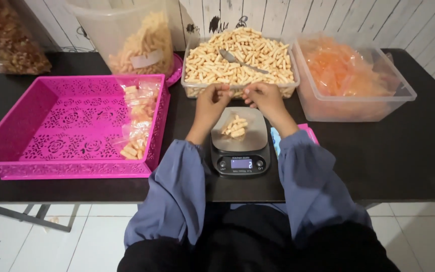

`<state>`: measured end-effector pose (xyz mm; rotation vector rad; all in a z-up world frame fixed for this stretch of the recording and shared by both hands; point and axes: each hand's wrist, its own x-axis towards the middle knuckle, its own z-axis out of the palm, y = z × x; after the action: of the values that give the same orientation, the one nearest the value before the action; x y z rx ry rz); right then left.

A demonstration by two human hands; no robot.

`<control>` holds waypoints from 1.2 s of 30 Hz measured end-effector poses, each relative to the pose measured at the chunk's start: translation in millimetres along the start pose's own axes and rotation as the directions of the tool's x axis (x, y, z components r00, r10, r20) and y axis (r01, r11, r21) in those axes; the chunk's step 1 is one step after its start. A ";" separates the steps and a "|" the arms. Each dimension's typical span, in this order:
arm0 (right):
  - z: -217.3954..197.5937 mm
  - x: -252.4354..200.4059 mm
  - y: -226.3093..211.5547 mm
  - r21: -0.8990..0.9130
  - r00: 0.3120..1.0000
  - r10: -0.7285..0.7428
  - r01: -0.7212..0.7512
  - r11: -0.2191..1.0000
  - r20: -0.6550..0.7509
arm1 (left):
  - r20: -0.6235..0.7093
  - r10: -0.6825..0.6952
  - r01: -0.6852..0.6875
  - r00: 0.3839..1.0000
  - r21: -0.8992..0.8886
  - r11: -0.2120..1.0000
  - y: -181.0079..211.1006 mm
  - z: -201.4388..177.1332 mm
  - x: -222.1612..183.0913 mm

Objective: Filling small plastic bags with snacks using a spoon, weighing them on a digital scale, and organizing them in a basket.

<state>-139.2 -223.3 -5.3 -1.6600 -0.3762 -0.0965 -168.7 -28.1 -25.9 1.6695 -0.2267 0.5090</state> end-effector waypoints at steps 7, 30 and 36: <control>-28.8 -1.9 63.8 -0.534 0.921 -0.340 0.193 0.823 -0.192 | -0.221 0.315 -0.236 0.923 0.320 0.917 18.1 -18.4 -38.4; -47.5 -15.1 94.9 -0.552 0.983 0.024 -0.123 0.825 -0.183 | -0.306 -0.119 0.220 0.945 0.321 0.921 -47.5 -45.5 -33.4; -35.9 -25.5 77.3 -0.518 0.963 -0.159 0.024 0.855 -0.216 | -0.291 -0.106 0.203 0.951 0.326 0.923 -41.0 -45.8 -35.8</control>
<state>-134.5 -269.3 -81.2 -2.1262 -0.2449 -0.5163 -191.7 18.5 -74.4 1.9234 0.2106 0.6774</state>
